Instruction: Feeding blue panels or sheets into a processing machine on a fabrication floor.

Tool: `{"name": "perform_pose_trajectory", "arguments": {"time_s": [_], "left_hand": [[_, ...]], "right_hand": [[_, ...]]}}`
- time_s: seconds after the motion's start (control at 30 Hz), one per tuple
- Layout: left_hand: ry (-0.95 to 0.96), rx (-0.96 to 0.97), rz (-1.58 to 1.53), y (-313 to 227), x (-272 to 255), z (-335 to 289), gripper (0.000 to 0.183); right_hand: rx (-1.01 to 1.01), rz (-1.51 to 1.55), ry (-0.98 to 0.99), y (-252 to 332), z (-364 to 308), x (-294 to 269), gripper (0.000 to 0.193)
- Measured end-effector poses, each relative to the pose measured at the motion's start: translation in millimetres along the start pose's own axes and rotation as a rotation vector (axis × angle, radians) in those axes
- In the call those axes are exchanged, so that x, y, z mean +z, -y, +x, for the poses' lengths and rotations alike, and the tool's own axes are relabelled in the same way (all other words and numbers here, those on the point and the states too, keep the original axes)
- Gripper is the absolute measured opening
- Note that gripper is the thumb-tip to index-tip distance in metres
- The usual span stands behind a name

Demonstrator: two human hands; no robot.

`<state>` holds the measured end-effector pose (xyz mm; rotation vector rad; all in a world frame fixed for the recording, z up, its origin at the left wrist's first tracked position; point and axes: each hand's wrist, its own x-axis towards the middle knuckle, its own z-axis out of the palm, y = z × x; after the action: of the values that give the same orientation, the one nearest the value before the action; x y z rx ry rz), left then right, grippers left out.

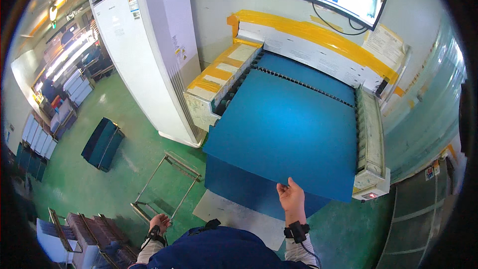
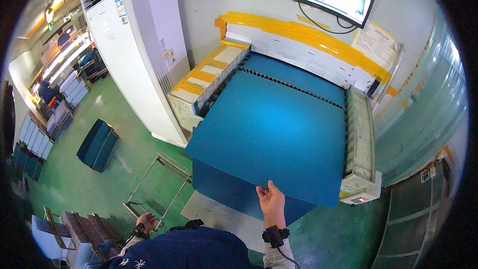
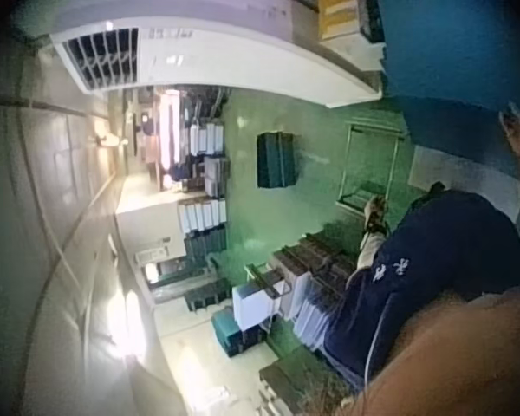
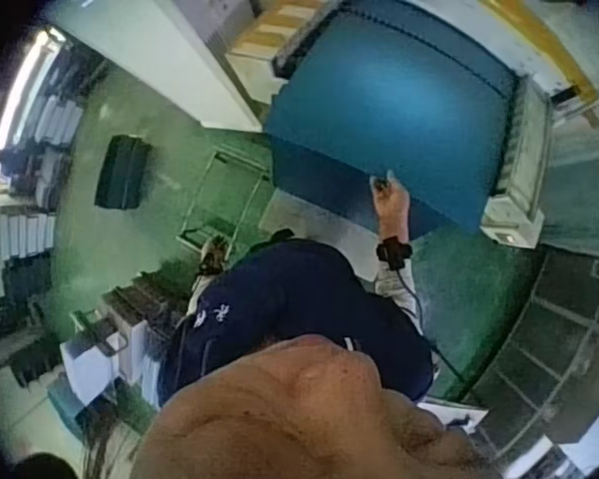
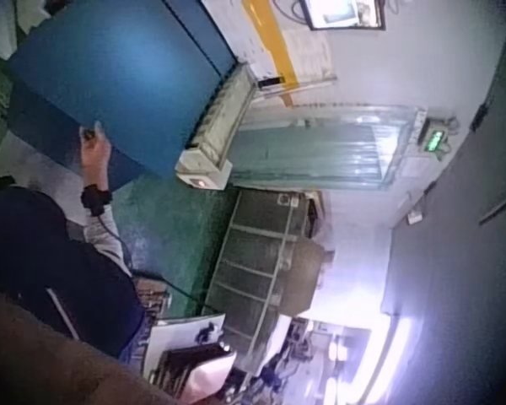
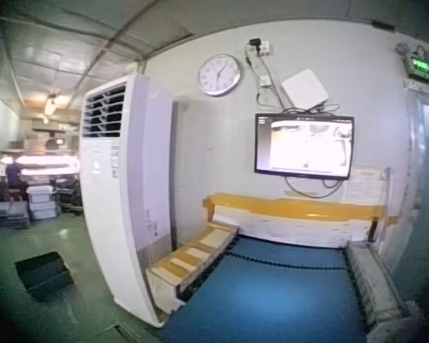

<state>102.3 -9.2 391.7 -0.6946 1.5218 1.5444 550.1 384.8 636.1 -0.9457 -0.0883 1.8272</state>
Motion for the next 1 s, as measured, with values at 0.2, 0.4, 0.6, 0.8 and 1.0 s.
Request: {"name": "perform_pose_trajectory", "arguments": {"time_s": [0.2,0.4,0.6,0.8,1.0], "left_hand": [[0.006,-0.003,-0.033,0.2,4.7,-11.2,0.02],[-0.009,0.023,0.006,1.1,8.0,-21.0,0.02],[-0.014,0.05,-0.018,0.8,17.4,-41.8,0.017],[0.017,0.008,-0.051,3.5,1.7,-24.1,0.016],[-0.059,0.047,-0.033,1.2,15.0,-46.1,0.016]], "right_hand": [[-0.007,-0.001,0.039,2.5,4.7,0.4,0.013],[-0.009,-0.002,0.062,4.7,9.2,2.1,0.012],[-0.015,-0.008,0.08,7.0,17.7,2.0,0.013],[-0.003,-0.009,0.091,9.5,17.4,9.3,0.013],[0.003,0.004,0.086,9.7,22.4,8.8,0.014]]}}
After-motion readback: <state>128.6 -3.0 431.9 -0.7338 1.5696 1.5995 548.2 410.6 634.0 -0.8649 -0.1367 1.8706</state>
